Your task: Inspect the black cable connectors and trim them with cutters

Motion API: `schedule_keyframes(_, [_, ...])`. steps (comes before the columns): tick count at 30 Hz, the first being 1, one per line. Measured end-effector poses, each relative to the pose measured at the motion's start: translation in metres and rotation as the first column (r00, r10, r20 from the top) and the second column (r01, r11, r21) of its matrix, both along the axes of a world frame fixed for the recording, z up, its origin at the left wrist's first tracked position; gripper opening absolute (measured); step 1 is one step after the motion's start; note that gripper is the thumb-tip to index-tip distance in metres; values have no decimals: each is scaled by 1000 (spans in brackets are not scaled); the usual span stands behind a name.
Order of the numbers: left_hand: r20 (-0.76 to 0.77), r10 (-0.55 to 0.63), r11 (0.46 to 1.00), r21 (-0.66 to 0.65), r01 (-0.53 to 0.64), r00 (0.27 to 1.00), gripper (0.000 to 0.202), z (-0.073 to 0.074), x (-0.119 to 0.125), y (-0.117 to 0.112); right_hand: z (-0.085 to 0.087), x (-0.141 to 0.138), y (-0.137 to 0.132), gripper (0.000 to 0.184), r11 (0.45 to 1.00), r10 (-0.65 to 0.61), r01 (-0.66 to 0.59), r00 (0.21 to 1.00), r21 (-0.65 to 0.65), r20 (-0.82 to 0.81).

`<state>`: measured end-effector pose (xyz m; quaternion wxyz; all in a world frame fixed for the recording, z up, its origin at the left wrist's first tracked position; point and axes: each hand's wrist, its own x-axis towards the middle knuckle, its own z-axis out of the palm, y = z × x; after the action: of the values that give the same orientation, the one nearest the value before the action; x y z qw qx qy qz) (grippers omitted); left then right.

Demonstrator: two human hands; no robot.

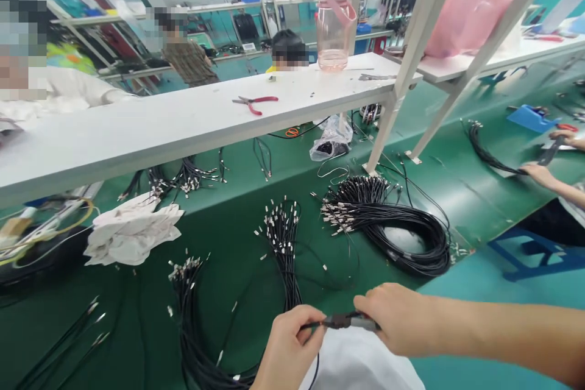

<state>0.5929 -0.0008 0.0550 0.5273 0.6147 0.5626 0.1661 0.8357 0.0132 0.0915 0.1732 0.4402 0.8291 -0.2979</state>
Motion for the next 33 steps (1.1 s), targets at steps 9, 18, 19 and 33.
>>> schedule_keyframes(9, [-11, 23, 1000, -2, -23, 1000, 18, 2, -1, -3, -7, 2, -3, 31, 947, 68, -83, 996, 309, 59])
schedule_keyframes(18, [-8, 1, 1000, 15, -1, 1000, 19, -3, 1, -6, -8, -2, -11, 34, 975, 42, -68, 991, 210, 128])
schedule_keyframes(19, [2, 2, 1000, 5, -2, 1000, 18, -2, 1, -6, -6, -1, -11, 31, 983, 29, -46, 995, 177, 99])
schedule_keyframes(33, [51, -13, 998, -53, 16, 999, 18, -6, 1, -9, 1, 8, -10, 21, 982, 51, -49, 999, 183, -2])
